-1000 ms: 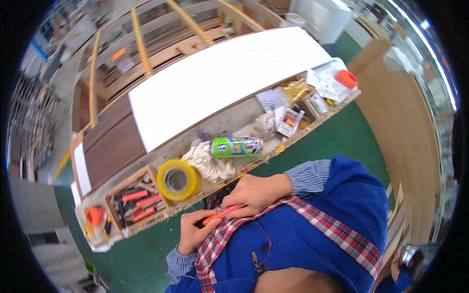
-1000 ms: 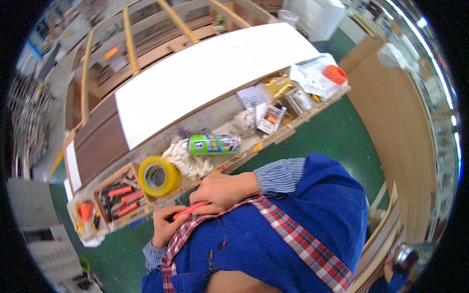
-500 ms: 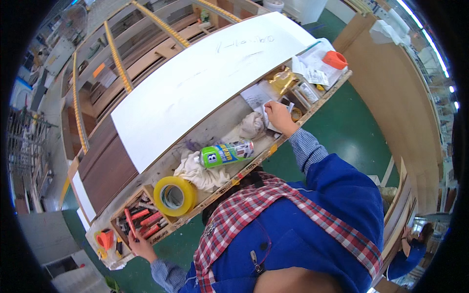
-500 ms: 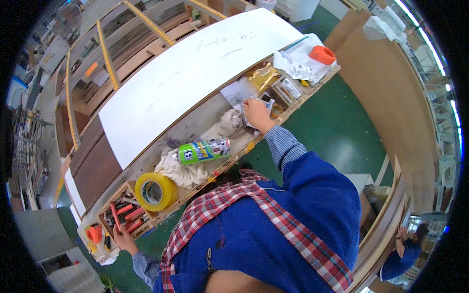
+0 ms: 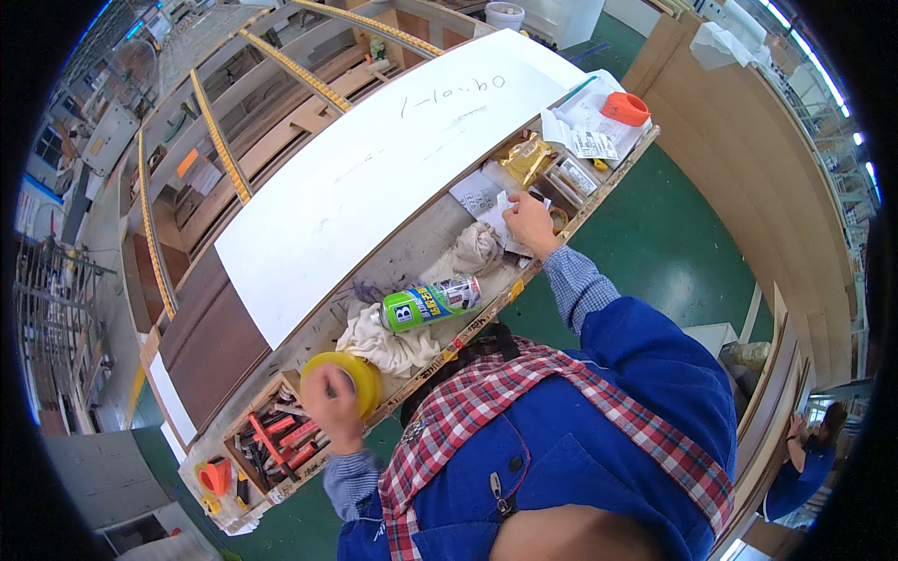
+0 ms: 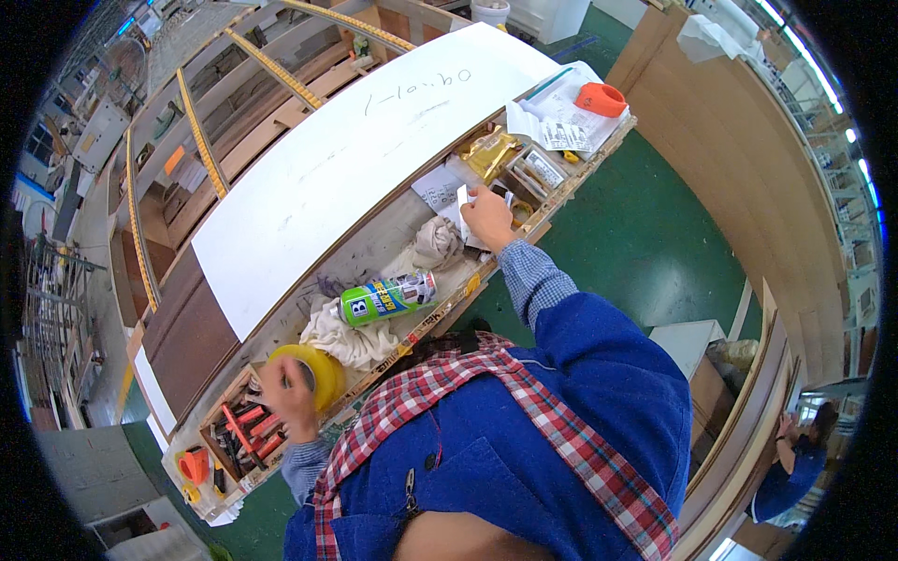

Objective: The person marks lines on a large brown wood panel with a red marker, then retrieves a spray can and a cloth. They spray the panel and wipe it with the cloth, repeating the wiping across the surface. The person also uses a small metal scraper to remove residue along the marked lines. A coworker wipes a separate panel nearby.

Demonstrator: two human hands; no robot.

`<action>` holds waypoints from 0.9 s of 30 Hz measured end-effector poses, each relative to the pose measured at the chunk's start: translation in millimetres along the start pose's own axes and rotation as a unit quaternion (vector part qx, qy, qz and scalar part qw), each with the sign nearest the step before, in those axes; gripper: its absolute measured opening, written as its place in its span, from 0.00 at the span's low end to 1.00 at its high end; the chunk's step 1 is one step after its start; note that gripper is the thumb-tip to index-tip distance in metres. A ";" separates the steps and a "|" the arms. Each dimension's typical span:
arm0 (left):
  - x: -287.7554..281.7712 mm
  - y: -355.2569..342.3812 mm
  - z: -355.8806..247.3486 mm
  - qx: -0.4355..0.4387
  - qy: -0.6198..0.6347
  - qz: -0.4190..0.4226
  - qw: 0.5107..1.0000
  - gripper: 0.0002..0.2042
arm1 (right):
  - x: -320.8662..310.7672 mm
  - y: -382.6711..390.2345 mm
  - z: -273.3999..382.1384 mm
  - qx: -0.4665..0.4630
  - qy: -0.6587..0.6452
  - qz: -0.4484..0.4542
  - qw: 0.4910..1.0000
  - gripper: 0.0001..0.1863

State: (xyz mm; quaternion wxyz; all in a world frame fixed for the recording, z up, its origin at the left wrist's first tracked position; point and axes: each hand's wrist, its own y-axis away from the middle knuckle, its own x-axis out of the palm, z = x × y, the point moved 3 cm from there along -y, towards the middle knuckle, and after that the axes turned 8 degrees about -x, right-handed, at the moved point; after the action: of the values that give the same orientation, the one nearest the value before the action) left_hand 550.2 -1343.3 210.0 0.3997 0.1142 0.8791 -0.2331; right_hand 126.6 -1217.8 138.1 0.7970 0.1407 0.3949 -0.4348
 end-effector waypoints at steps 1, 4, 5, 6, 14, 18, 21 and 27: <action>17.9 5.2 -15.6 -0.007 0.098 0.069 0.993 0.10 | -1.3 5.4 -5.9 0.002 -0.069 -0.007 0.998 0.17; 74.3 16.7 -65.6 -0.327 0.437 0.368 0.753 0.20 | 6.3 4.7 -10.6 -0.010 -0.333 0.007 0.943 0.13; 93.8 17.4 -64.1 -0.391 0.493 0.415 0.657 0.31 | 10.6 9.3 -11.2 0.105 -0.432 0.086 0.892 0.11; 104.9 16.2 -63.7 -0.449 0.526 0.422 0.586 0.40 | -3.4 25.7 24.7 0.178 -0.503 0.085 0.842 0.11; 152.4 13.2 -61.6 -0.525 0.558 0.313 0.561 0.40 | 10.3 52.0 50.4 -0.092 -0.111 0.109 0.984 0.29; 160.2 8.8 -78.7 -0.562 0.533 0.257 0.578 0.32 | 8.4 62.4 72.9 -0.096 0.089 0.111 0.985 0.30; 174.3 5.5 -89.0 -0.579 0.511 0.243 0.587 0.25 | 11.7 60.6 58.6 -0.072 0.078 0.113 0.988 0.26; 183.4 6.3 -74.0 -0.523 0.392 0.320 0.685 0.28 | -24.9 74.2 59.6 -0.111 -0.247 0.013 0.963 0.26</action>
State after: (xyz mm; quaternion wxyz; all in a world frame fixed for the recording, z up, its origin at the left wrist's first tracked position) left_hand 384.5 -1298.1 111.7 0.0635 0.2421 0.8448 0.4730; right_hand 208.8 -1193.9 186.6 0.8858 -0.0552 0.2298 -0.3993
